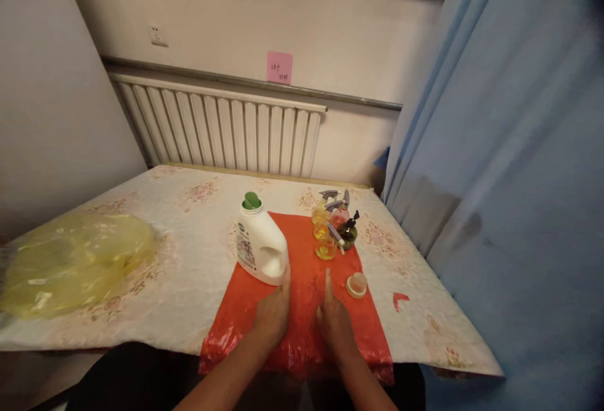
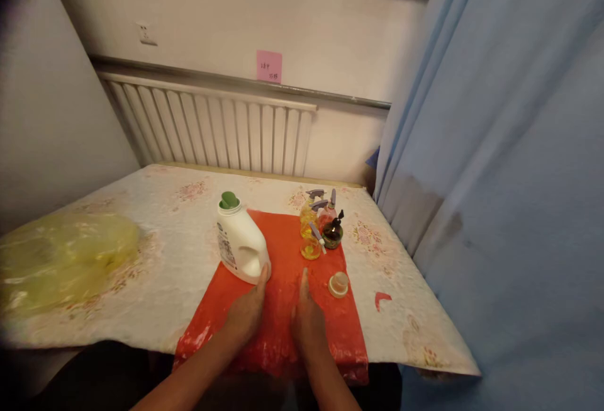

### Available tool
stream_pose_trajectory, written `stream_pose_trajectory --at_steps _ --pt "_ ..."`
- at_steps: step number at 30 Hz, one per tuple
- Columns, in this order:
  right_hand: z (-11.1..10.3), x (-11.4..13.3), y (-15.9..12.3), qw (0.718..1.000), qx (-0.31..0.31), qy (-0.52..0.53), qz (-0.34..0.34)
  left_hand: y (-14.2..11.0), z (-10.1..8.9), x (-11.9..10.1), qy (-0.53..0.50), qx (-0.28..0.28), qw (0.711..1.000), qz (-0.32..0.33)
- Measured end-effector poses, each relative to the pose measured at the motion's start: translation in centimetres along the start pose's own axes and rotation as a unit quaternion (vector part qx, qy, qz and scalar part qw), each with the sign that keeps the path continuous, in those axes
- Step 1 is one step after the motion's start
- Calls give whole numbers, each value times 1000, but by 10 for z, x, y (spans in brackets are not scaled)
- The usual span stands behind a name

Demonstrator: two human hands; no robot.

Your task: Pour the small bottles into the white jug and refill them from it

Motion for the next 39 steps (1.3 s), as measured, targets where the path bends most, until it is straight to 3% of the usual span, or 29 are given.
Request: stream_pose_trajectory --at_steps 4,13,39 --pt "0 2 0 1000 11 -6 2 0 0 1 55 -14 998 -11" --pt "3 1 0 1000 19 -16 -1 -5 -2 0 74 -21 997 4" --pt "15 -3 9 999 46 -25 16 4 4 8 49 6 999 -11"
Point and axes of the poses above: each hand's wrist, its own y-axis towards the middle knuckle, its own z-axis out of the palm, x = y × z, the point moved 9 cm from there along y, towards the middle knuckle, and after that the axes turned 14 degrees about -z, right-handed, at the moved point
